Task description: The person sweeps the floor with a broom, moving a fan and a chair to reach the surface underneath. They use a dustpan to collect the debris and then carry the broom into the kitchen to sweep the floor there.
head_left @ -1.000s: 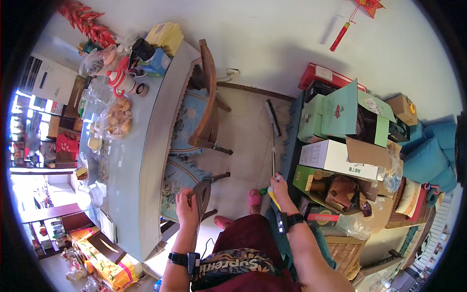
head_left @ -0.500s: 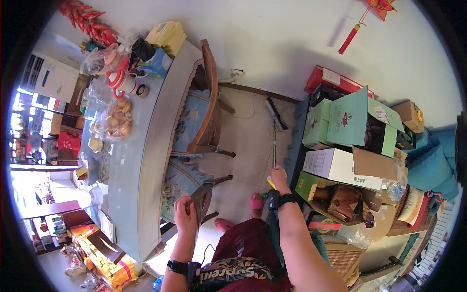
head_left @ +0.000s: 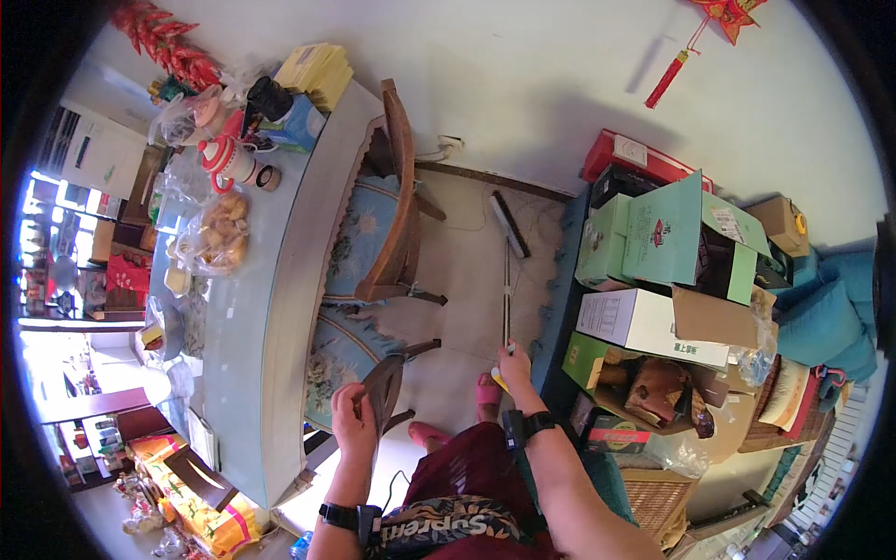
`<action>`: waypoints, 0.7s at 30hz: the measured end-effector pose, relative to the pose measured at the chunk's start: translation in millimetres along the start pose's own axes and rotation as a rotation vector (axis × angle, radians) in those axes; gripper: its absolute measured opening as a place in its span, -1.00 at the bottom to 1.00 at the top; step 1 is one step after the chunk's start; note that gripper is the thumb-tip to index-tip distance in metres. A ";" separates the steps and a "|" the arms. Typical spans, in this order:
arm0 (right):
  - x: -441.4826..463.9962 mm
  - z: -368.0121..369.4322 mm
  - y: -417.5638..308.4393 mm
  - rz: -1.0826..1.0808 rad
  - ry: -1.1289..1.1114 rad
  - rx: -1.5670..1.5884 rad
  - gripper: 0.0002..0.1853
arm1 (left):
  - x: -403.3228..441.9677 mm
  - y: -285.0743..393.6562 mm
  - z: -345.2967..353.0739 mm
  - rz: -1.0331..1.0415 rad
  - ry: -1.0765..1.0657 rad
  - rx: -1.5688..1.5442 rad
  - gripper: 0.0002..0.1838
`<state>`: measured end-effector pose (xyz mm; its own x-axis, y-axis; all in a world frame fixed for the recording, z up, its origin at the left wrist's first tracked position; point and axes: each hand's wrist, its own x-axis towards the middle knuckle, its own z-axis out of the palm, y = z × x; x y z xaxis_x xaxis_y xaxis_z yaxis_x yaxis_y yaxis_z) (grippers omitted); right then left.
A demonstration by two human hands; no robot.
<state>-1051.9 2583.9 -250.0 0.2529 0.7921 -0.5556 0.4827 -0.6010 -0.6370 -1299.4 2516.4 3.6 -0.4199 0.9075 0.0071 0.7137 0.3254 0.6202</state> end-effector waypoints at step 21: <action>70.9 -37.1 105.1 0.011 0.121 0.108 -0.58 | -1.6 -8.5 3.5 -0.009 0.006 -0.003 -0.80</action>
<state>-952.1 2580.8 -336.6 0.3603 0.7883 -0.4987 0.3878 -0.6128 -0.6885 -1302.9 2513.1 -4.4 -0.4295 0.9030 0.0062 0.7085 0.3327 0.6223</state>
